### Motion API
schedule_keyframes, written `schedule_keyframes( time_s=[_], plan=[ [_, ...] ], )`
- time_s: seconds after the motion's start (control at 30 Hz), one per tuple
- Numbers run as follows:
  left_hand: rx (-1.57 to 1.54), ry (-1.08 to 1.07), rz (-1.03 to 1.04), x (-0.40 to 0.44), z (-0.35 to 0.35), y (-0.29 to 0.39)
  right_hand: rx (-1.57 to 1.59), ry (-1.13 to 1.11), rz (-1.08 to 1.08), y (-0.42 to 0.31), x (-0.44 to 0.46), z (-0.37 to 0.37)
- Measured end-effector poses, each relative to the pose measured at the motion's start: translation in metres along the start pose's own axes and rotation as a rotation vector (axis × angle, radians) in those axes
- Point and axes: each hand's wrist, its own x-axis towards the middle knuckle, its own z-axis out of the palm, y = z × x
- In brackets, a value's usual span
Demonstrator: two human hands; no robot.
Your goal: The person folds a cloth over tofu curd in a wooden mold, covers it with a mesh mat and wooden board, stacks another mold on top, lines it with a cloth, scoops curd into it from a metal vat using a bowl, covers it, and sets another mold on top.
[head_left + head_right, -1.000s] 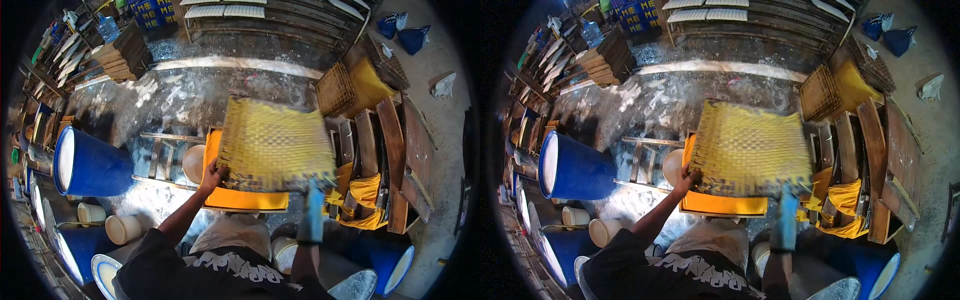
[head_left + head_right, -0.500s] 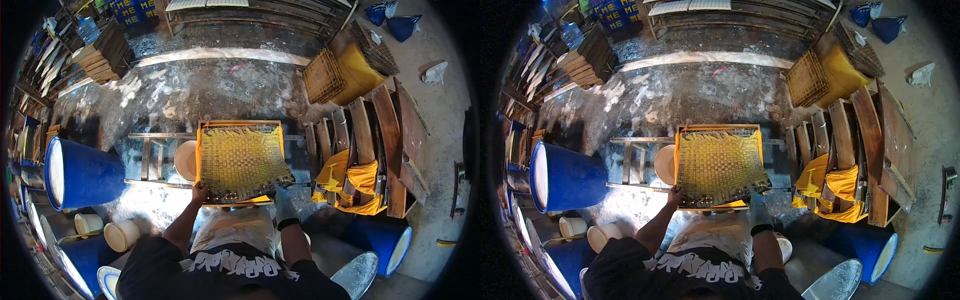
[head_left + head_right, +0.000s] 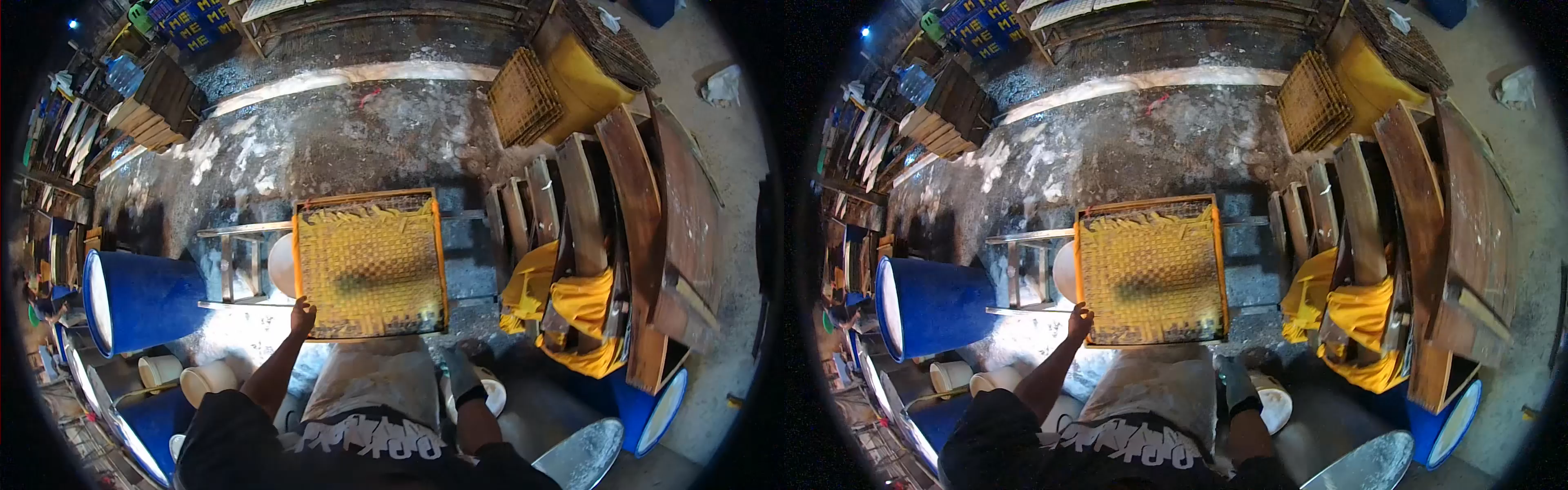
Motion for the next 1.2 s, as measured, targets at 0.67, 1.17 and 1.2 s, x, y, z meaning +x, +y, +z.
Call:
schedule_keyframes(
  time_s=[0.67, 1.17, 1.2],
  plan=[
    [0.848, -0.628, 0.708, 0.182, 0.410, 0.408, 1.188, -0.274, 0.024, 0.000, 0.235, -0.030],
    [-0.319, -0.551, 1.117, 0.220, 0.306, 0.414, -0.169, 0.386, -0.566, -0.039, 0.134, -0.008],
    [-0.544, -0.457, 1.222, 0.227, 0.268, 0.409, -0.069, 0.251, -0.806, -0.049, 0.127, 0.013]
  ],
)
